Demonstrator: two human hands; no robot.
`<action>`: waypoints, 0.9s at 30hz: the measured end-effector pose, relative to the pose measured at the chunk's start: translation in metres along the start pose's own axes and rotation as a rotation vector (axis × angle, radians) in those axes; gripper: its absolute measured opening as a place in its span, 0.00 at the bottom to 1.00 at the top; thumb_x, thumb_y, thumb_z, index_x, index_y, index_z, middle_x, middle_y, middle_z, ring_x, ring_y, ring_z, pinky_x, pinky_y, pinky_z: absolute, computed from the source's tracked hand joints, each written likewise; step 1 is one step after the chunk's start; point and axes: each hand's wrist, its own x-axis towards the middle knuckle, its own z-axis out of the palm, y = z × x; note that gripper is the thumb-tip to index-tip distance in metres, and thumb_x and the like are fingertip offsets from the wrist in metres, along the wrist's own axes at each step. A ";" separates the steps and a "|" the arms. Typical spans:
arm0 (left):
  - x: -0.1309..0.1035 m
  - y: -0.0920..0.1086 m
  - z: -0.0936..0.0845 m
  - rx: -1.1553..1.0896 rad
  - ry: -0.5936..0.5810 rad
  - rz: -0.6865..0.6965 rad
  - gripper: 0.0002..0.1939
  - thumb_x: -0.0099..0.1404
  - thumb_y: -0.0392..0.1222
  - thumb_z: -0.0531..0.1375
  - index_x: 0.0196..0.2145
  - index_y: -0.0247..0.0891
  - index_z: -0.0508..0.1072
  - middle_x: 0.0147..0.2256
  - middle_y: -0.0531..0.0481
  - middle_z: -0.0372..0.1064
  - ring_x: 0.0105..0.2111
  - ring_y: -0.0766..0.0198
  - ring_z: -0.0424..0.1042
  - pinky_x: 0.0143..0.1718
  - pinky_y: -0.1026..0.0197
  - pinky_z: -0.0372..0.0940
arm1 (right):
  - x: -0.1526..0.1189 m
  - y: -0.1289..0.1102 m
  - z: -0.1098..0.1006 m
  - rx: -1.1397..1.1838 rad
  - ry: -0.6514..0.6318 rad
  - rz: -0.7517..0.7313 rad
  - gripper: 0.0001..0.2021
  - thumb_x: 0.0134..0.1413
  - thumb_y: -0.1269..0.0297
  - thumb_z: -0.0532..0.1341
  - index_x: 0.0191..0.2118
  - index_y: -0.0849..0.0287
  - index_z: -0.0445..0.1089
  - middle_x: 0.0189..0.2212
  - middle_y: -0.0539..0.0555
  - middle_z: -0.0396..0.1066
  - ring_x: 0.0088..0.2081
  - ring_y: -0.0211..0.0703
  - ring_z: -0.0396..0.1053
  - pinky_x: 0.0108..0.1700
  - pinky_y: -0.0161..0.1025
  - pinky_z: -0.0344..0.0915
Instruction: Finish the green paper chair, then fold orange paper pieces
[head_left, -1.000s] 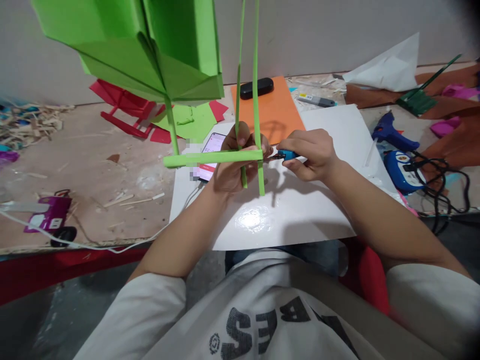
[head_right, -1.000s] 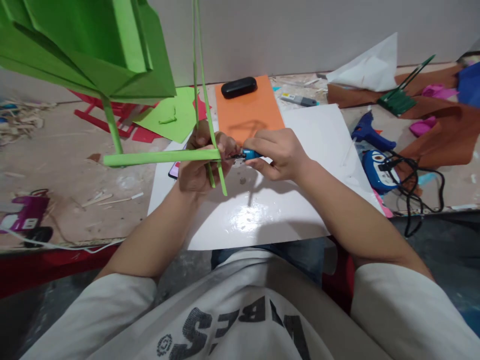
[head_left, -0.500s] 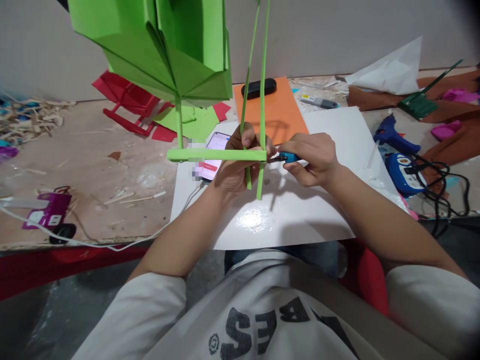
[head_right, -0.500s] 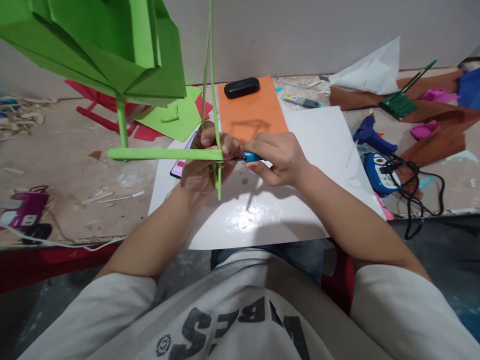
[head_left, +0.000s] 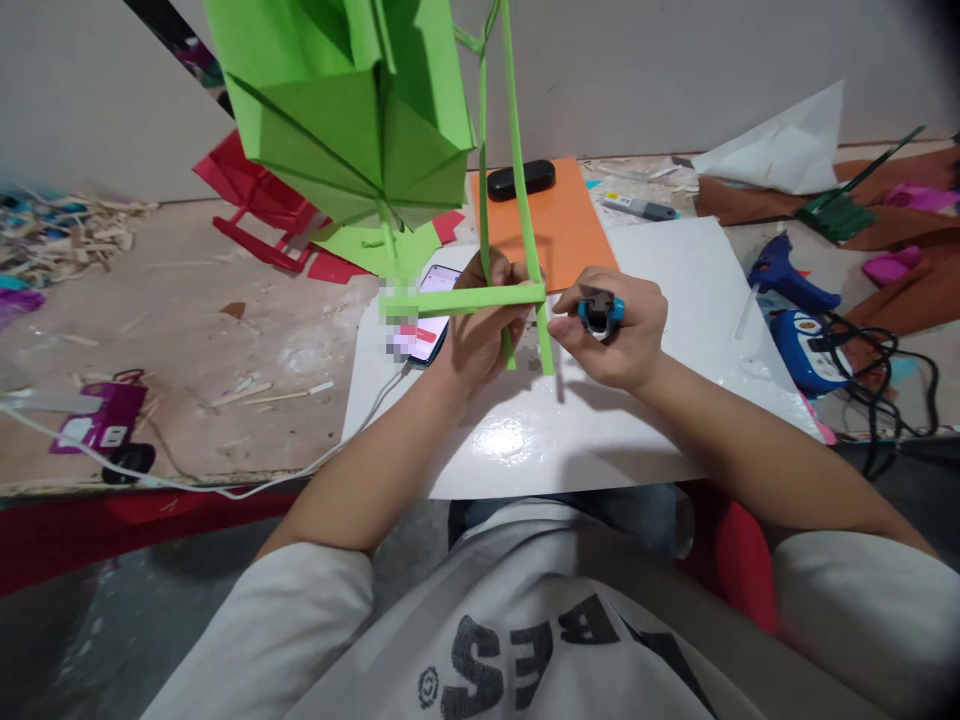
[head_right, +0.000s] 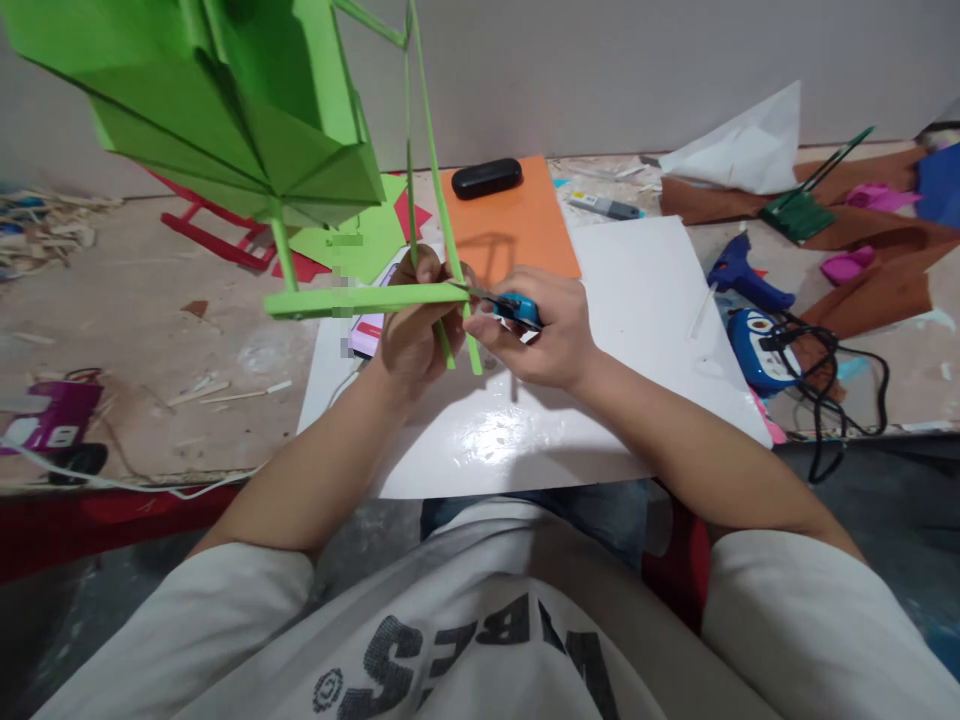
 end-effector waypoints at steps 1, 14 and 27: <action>0.001 -0.003 0.000 0.010 0.007 0.024 0.37 0.51 0.50 0.90 0.34 0.46 0.65 0.28 0.58 0.70 0.29 0.64 0.74 0.30 0.61 0.66 | -0.001 -0.004 0.003 0.024 -0.007 0.110 0.20 0.72 0.45 0.74 0.32 0.52 0.75 0.26 0.49 0.73 0.27 0.40 0.68 0.33 0.43 0.67; -0.008 -0.011 0.012 0.082 0.196 0.059 0.38 0.59 0.55 0.87 0.36 0.47 0.59 0.27 0.60 0.63 0.21 0.69 0.58 0.22 0.57 0.50 | -0.004 -0.029 0.022 0.147 0.060 0.660 0.25 0.66 0.49 0.75 0.24 0.52 0.66 0.20 0.46 0.64 0.26 0.37 0.61 0.28 0.39 0.61; -0.017 -0.014 0.022 -0.063 0.259 -0.029 0.33 0.61 0.47 0.87 0.32 0.43 0.63 0.24 0.64 0.62 0.19 0.76 0.62 0.18 0.65 0.53 | -0.020 -0.018 0.047 0.141 0.284 0.644 0.18 0.60 0.48 0.75 0.30 0.51 0.71 0.24 0.46 0.71 0.26 0.39 0.67 0.29 0.39 0.70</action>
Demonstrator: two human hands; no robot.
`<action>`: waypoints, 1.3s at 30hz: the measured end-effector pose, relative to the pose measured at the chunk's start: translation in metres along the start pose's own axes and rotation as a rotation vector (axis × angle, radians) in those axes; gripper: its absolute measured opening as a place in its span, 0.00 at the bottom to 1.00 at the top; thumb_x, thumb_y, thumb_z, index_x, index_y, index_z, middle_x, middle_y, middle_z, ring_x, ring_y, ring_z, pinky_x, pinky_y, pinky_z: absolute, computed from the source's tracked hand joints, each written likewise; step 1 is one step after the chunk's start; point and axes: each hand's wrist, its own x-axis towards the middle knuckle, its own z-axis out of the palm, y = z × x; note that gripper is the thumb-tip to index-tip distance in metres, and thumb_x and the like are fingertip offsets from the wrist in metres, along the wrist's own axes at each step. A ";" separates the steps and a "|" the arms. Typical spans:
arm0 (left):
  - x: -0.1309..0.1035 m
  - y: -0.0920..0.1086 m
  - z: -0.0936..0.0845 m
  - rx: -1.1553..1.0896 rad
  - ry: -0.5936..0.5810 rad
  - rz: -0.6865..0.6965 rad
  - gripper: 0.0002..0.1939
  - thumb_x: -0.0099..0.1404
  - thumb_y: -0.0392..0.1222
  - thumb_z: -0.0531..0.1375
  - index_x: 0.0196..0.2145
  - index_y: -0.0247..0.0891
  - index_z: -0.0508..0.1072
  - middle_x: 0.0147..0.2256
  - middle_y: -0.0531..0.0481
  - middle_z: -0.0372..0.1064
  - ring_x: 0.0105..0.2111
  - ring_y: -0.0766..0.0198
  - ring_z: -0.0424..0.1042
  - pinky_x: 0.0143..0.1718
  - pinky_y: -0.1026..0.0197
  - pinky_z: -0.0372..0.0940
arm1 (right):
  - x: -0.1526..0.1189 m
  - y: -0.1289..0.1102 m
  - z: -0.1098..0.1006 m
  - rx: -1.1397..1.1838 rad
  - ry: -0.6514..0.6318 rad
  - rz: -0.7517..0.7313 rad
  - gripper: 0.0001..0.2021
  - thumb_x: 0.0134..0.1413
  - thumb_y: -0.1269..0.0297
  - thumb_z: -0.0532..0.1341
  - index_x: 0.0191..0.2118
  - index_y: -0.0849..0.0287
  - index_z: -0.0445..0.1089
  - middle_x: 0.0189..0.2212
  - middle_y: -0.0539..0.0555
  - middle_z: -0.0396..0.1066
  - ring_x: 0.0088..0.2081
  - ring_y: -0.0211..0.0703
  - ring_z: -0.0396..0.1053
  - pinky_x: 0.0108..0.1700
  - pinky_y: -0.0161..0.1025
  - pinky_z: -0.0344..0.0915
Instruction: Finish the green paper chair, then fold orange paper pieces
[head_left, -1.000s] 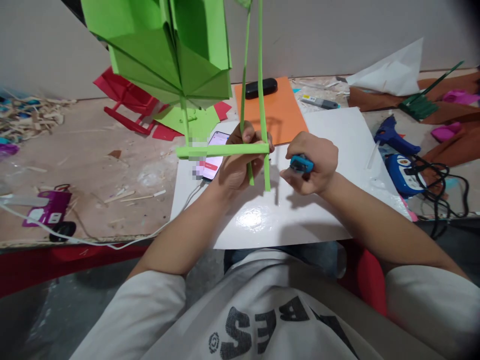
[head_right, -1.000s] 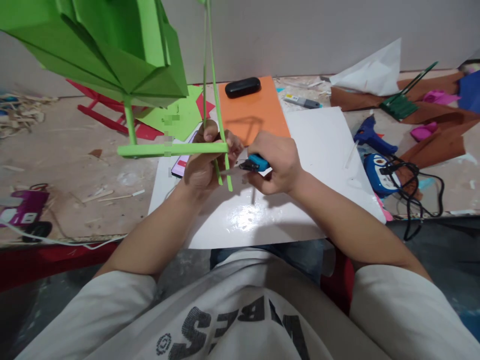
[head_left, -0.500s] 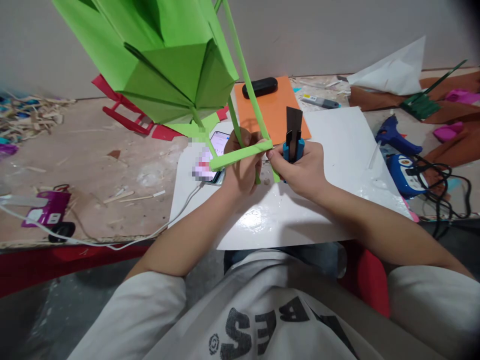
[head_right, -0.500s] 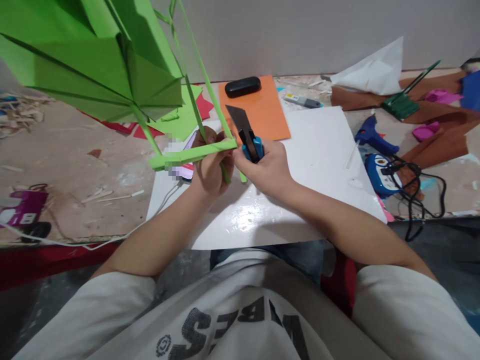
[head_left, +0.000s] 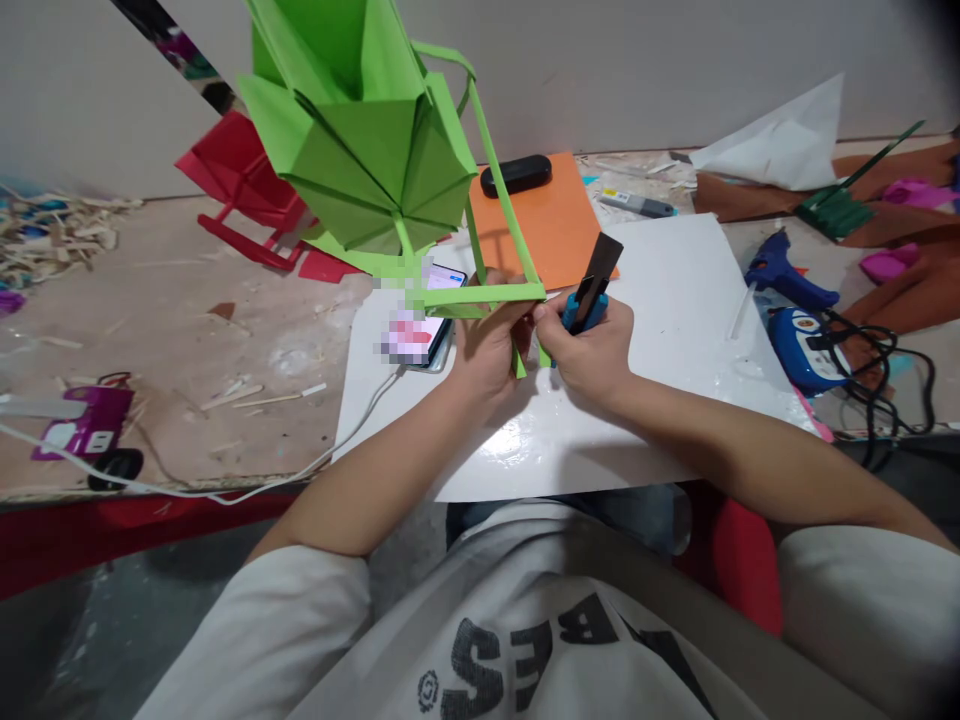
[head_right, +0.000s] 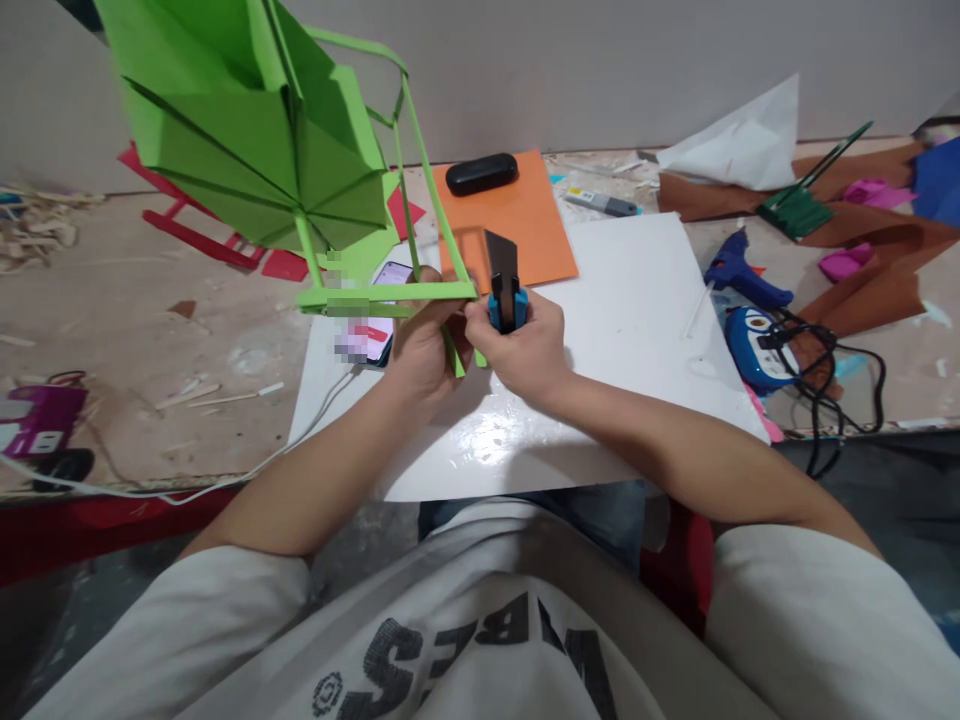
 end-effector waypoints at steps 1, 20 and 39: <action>0.000 0.000 0.000 -0.006 0.002 -0.004 0.33 0.60 0.47 0.87 0.32 0.43 0.63 0.24 0.64 0.63 0.19 0.76 0.62 0.18 0.65 0.53 | 0.000 0.001 0.000 -0.016 0.007 -0.029 0.17 0.61 0.49 0.74 0.30 0.51 0.71 0.23 0.46 0.70 0.26 0.38 0.66 0.29 0.39 0.69; 0.016 0.006 0.002 -0.077 0.047 0.006 0.23 0.61 0.36 0.83 0.34 0.43 0.70 0.28 0.61 0.70 0.31 0.70 0.74 0.39 0.65 0.71 | 0.003 0.011 -0.026 -0.336 -0.084 -0.710 0.19 0.72 0.44 0.71 0.31 0.48 0.75 0.22 0.49 0.74 0.23 0.43 0.72 0.29 0.43 0.73; 0.012 0.014 -0.001 0.058 -0.357 -0.036 0.36 0.46 0.55 0.90 0.32 0.45 0.68 0.27 0.58 0.70 0.27 0.65 0.68 0.34 0.57 0.66 | 0.087 0.052 -0.020 0.182 0.040 0.336 0.20 0.50 0.54 0.78 0.32 0.49 0.65 0.19 0.41 0.63 0.17 0.39 0.64 0.17 0.38 0.66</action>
